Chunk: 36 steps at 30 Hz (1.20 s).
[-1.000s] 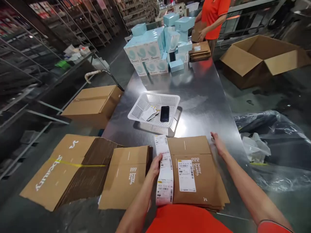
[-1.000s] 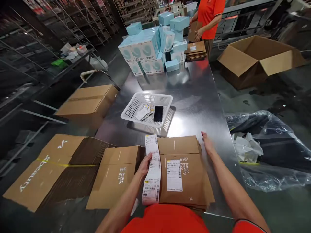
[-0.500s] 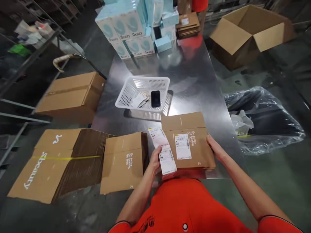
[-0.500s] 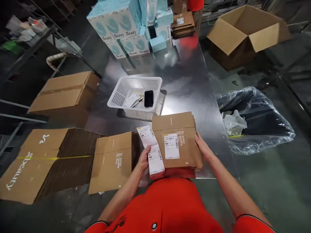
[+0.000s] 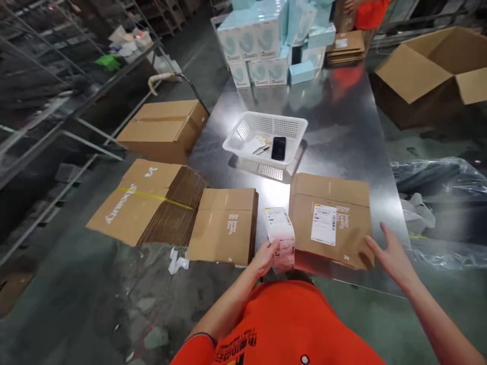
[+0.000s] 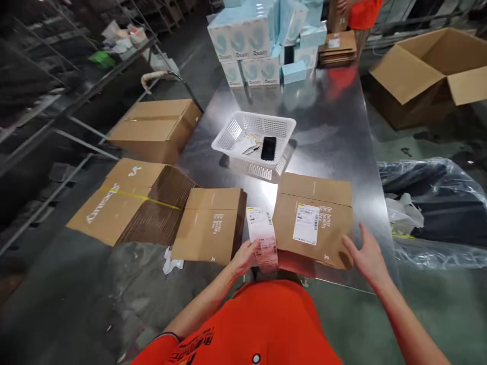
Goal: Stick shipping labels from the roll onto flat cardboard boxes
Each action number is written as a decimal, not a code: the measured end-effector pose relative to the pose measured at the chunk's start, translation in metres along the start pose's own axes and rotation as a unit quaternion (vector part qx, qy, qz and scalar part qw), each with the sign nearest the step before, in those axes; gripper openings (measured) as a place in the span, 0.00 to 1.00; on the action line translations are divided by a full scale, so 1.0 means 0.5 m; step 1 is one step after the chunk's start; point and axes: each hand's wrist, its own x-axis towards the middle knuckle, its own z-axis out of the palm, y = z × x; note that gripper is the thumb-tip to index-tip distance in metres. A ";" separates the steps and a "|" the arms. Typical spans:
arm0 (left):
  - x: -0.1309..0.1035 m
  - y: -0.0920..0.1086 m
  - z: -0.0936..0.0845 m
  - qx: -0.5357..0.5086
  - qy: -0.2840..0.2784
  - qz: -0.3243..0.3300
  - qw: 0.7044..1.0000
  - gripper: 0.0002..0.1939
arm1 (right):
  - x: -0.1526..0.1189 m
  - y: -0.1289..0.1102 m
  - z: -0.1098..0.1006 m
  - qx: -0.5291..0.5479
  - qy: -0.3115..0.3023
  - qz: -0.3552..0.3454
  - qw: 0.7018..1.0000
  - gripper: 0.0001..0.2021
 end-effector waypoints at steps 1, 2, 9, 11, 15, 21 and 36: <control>-0.030 0.009 -0.014 0.029 -0.031 0.011 0.999 0.26 | 0.004 -0.058 0.005 0.014 -0.004 -0.047 0.999 0.45; -0.062 0.018 -0.030 0.065 -0.063 0.019 0.996 0.26 | 0.001 -0.123 0.018 0.056 -0.051 -0.084 0.994 0.46; -0.252 0.055 -0.179 0.241 -0.116 0.074 0.961 0.23 | -0.147 -0.496 0.230 0.093 -0.459 -0.224 0.855 0.30; -0.292 0.052 -0.240 0.230 -0.106 0.063 0.965 0.23 | -0.194 -0.530 0.289 0.040 -0.439 -0.237 0.866 0.21; -0.358 0.064 -0.354 0.126 -0.118 0.047 0.984 0.26 | -0.267 -0.542 0.386 0.002 -0.388 -0.225 0.894 0.19; -0.373 0.159 -0.400 0.075 0.019 0.155 0.985 0.38 | -0.355 -0.543 0.495 -0.032 -0.375 -0.258 0.890 0.23; -0.248 0.086 -0.467 0.124 0.175 0.100 0.972 0.18 | -0.161 -0.584 0.637 -0.169 -0.243 -0.413 0.862 0.14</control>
